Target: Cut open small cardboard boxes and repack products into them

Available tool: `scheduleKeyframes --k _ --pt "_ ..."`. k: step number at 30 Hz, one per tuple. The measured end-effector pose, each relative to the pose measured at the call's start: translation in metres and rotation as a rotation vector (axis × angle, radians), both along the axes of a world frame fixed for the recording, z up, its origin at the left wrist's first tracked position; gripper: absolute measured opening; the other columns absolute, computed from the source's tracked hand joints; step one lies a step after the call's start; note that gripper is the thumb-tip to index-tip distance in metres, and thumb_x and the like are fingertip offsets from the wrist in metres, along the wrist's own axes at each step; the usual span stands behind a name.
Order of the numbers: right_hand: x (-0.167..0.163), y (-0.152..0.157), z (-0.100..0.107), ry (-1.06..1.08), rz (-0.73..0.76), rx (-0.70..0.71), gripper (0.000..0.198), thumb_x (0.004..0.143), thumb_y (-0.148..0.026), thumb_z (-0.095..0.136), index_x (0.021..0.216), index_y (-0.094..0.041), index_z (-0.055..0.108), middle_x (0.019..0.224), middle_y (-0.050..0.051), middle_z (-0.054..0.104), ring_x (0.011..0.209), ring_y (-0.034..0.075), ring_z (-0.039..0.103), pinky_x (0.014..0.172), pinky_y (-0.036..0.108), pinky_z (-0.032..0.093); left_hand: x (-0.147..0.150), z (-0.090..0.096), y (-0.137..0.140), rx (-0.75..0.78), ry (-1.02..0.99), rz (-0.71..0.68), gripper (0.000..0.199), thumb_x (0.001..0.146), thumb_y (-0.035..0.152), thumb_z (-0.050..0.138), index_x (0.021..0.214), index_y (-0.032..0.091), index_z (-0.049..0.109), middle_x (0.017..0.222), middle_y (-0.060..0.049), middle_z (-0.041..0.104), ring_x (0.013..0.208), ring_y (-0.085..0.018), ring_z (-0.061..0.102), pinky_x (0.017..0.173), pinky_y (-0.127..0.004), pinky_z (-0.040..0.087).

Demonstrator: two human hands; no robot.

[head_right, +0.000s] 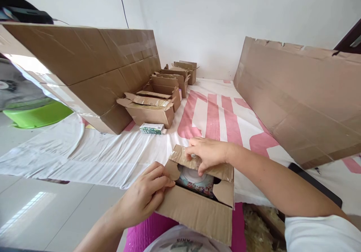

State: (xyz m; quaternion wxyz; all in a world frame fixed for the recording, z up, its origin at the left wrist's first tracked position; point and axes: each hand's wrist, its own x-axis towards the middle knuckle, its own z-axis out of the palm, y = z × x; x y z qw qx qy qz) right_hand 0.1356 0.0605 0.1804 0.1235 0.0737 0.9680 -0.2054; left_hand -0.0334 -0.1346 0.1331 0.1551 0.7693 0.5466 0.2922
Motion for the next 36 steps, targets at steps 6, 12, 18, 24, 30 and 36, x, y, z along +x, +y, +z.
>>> scheduleKeyframes --k 6,12,18,24,30,36 --pt "0.008 0.001 -0.008 0.075 -0.002 -0.016 0.042 0.066 -0.029 0.082 0.101 -0.021 0.061 0.101 0.003 0.048 0.095 0.020 0.049 0.075 0.028 0.040 -0.001 0.000 0.001 -0.019 0.014 -0.003 0.029 0.081 0.005 0.038 0.089 0.018 0.063 0.086 -0.006 0.055 0.084 -0.020 0.047 0.074 -0.035 0.043" --pt "0.005 0.000 -0.006 0.028 -0.004 0.016 0.048 0.063 -0.028 0.085 0.105 -0.022 0.061 0.099 0.002 0.049 0.095 0.021 0.049 0.075 0.028 0.040 -0.004 0.017 0.011 -0.165 0.134 -0.041 0.037 0.076 0.005 0.042 0.099 0.022 0.064 0.088 -0.004 0.058 0.086 -0.021 0.049 0.077 -0.037 0.044" --pt "-0.004 -0.001 -0.007 0.015 0.010 0.047 0.036 0.061 -0.027 0.085 0.087 -0.019 0.061 0.091 0.000 0.048 0.087 0.018 0.048 0.066 0.024 0.035 0.001 0.023 0.014 -0.191 0.250 -0.030 0.038 0.078 0.008 0.043 0.102 0.024 0.067 0.089 -0.005 0.058 0.087 -0.022 0.050 0.080 -0.040 0.046" --pt "0.007 -0.001 -0.005 0.068 -0.023 0.050 0.038 0.066 -0.034 0.083 0.094 -0.018 0.063 0.097 0.003 0.053 0.087 0.019 0.052 0.069 0.027 0.040 0.000 0.016 0.011 -0.154 0.240 0.013 0.036 0.076 0.006 0.044 0.096 0.022 0.068 0.128 -0.008 0.055 0.121 -0.029 0.046 0.100 -0.049 0.043" --pt "0.010 -0.003 -0.015 0.307 0.045 0.166 0.019 0.092 -0.021 0.055 0.105 -0.022 0.069 0.091 0.005 0.060 0.087 0.018 0.055 0.080 0.031 0.042 -0.002 0.004 0.017 -0.138 0.218 -0.035 0.040 0.075 0.004 0.043 0.101 0.021 0.068 0.154 -0.004 0.036 0.146 -0.028 0.022 0.117 -0.049 0.029" --pt "-0.001 -0.008 -0.025 0.413 0.211 0.370 0.024 0.095 -0.014 0.046 0.080 -0.014 0.065 0.083 0.006 0.062 0.081 0.017 0.050 0.076 0.031 0.040 0.001 -0.002 0.016 -0.128 0.182 0.006 0.038 0.074 0.004 0.043 0.097 0.020 0.069 0.152 -0.004 0.039 0.146 -0.027 0.023 0.118 -0.048 0.030"
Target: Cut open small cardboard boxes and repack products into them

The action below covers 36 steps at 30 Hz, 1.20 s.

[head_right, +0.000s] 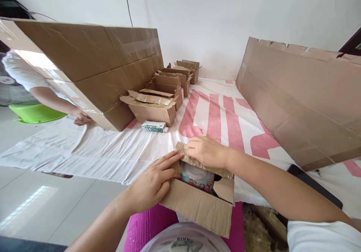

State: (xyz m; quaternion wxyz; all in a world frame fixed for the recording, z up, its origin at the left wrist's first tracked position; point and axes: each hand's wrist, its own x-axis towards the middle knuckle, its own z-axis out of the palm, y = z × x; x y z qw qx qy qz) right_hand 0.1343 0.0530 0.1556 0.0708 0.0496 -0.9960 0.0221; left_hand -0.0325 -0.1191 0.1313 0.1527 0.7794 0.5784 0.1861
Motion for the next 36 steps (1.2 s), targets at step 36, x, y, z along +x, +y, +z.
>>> scheduleKeyframes --k 36 --pt "-0.003 -0.002 -0.002 0.161 0.192 0.434 0.029 0.097 -0.010 0.036 0.087 -0.015 0.063 0.082 0.006 0.064 0.082 0.018 0.054 0.083 0.036 0.039 0.008 -0.014 -0.002 0.123 -0.014 0.105 0.029 0.077 0.005 0.041 0.085 0.018 0.065 0.147 -0.007 0.045 0.142 -0.027 0.031 0.115 -0.048 0.036"
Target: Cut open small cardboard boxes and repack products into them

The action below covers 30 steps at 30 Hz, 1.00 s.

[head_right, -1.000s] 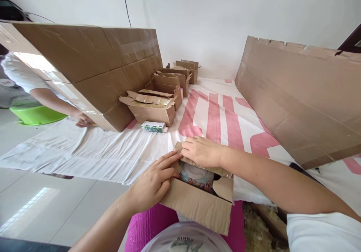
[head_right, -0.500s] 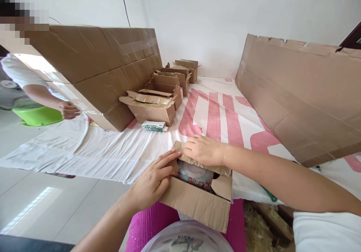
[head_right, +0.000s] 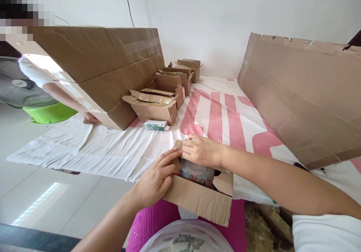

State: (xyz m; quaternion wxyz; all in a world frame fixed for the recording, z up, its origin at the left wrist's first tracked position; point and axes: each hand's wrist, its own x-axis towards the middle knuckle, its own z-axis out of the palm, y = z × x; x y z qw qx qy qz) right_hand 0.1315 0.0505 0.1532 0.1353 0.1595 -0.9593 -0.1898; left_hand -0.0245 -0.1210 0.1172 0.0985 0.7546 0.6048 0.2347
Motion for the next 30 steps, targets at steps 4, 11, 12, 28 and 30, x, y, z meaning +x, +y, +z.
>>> scheduleKeyframes --k 4,11,12,28,30 --pt "0.001 0.003 0.001 -0.042 -0.021 -0.095 0.026 0.098 -0.015 0.038 0.090 -0.015 0.063 0.087 0.008 0.064 0.088 0.020 0.053 0.083 0.036 0.040 -0.001 0.000 0.000 0.005 -0.002 0.005 0.028 0.077 0.005 0.040 0.084 0.018 0.064 0.146 -0.006 0.046 0.142 -0.026 0.032 0.115 -0.049 0.036" --pt "0.004 0.003 -0.003 -0.025 -0.041 -0.228 0.026 0.098 -0.017 0.040 0.092 -0.015 0.065 0.089 0.006 0.067 0.090 0.019 0.053 0.082 0.033 0.041 0.000 0.000 0.001 0.008 -0.006 0.004 0.027 0.077 0.006 0.041 0.084 0.018 0.064 0.145 -0.006 0.047 0.142 -0.026 0.031 0.116 -0.047 0.034" --pt "0.004 0.002 -0.004 -0.020 -0.035 -0.193 0.027 0.099 -0.017 0.039 0.090 -0.016 0.065 0.086 0.006 0.066 0.088 0.018 0.053 0.081 0.033 0.041 0.000 0.000 0.001 0.004 -0.006 0.009 0.027 0.077 0.006 0.041 0.084 0.018 0.064 0.146 -0.007 0.047 0.142 -0.026 0.032 0.115 -0.048 0.035" --pt "0.008 0.006 -0.007 0.040 -0.021 -0.234 0.025 0.098 -0.015 0.040 0.098 -0.013 0.065 0.097 0.009 0.068 0.101 0.020 0.056 0.089 0.036 0.044 0.000 -0.004 0.001 0.018 -0.021 0.004 0.026 0.077 0.007 0.041 0.084 0.018 0.063 0.146 -0.007 0.046 0.142 -0.027 0.030 0.115 -0.048 0.035" --pt "0.005 0.003 -0.007 0.033 -0.019 -0.126 0.026 0.097 -0.013 0.040 0.090 -0.013 0.065 0.088 0.008 0.067 0.092 0.020 0.057 0.085 0.036 0.044 0.000 -0.005 0.001 0.016 -0.015 0.007 0.026 0.077 0.007 0.041 0.084 0.018 0.063 0.147 -0.007 0.046 0.143 -0.027 0.030 0.114 -0.048 0.035"
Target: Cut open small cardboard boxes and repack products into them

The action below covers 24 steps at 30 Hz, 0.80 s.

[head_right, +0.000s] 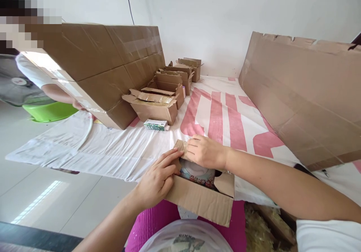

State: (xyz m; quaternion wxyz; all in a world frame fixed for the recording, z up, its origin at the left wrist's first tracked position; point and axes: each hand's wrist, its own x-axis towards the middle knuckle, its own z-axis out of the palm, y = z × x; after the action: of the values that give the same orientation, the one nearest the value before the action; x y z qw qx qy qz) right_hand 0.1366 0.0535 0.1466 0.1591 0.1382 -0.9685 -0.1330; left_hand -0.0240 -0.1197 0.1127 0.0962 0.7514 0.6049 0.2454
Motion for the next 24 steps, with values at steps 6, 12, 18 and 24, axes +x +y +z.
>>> scheduleKeyframes --k 6,12,18,24 --pt "-0.004 -0.002 0.006 -0.112 -0.016 0.041 0.026 0.097 -0.015 0.038 0.092 -0.013 0.063 0.088 0.009 0.063 0.087 0.021 0.053 0.082 0.036 0.041 0.000 0.000 -0.002 -0.025 0.053 0.018 0.024 0.077 0.008 0.041 0.085 0.019 0.061 0.148 -0.006 0.044 0.143 -0.027 0.031 0.110 -0.049 0.039" --pt "-0.001 0.003 0.012 -0.230 -0.017 -0.240 0.013 0.085 -0.012 0.047 0.085 -0.016 0.060 0.085 0.008 0.060 0.087 0.021 0.047 0.082 0.035 0.042 0.001 0.001 -0.003 -0.038 0.078 0.013 0.026 0.074 0.007 0.040 0.084 0.019 0.061 0.149 -0.005 0.044 0.142 -0.026 0.034 0.105 -0.048 0.043" --pt "0.011 0.010 0.009 -0.223 0.005 -0.404 0.016 0.081 -0.008 0.046 0.080 -0.017 0.059 0.082 0.007 0.060 0.083 0.020 0.050 0.081 0.035 0.047 -0.001 -0.001 -0.001 -0.026 0.051 0.004 0.027 0.073 0.007 0.040 0.085 0.019 0.061 0.149 -0.006 0.045 0.141 -0.027 0.034 0.107 -0.048 0.042" --pt "0.026 0.003 0.000 0.007 -0.019 -0.388 0.025 0.094 -0.015 0.045 0.115 -0.011 0.057 0.115 0.015 0.063 0.115 0.022 0.053 0.095 0.039 0.048 -0.002 -0.007 0.005 0.016 0.024 -0.040 0.026 0.072 0.006 0.041 0.084 0.018 0.062 0.147 -0.008 0.046 0.142 -0.028 0.031 0.111 -0.049 0.038"
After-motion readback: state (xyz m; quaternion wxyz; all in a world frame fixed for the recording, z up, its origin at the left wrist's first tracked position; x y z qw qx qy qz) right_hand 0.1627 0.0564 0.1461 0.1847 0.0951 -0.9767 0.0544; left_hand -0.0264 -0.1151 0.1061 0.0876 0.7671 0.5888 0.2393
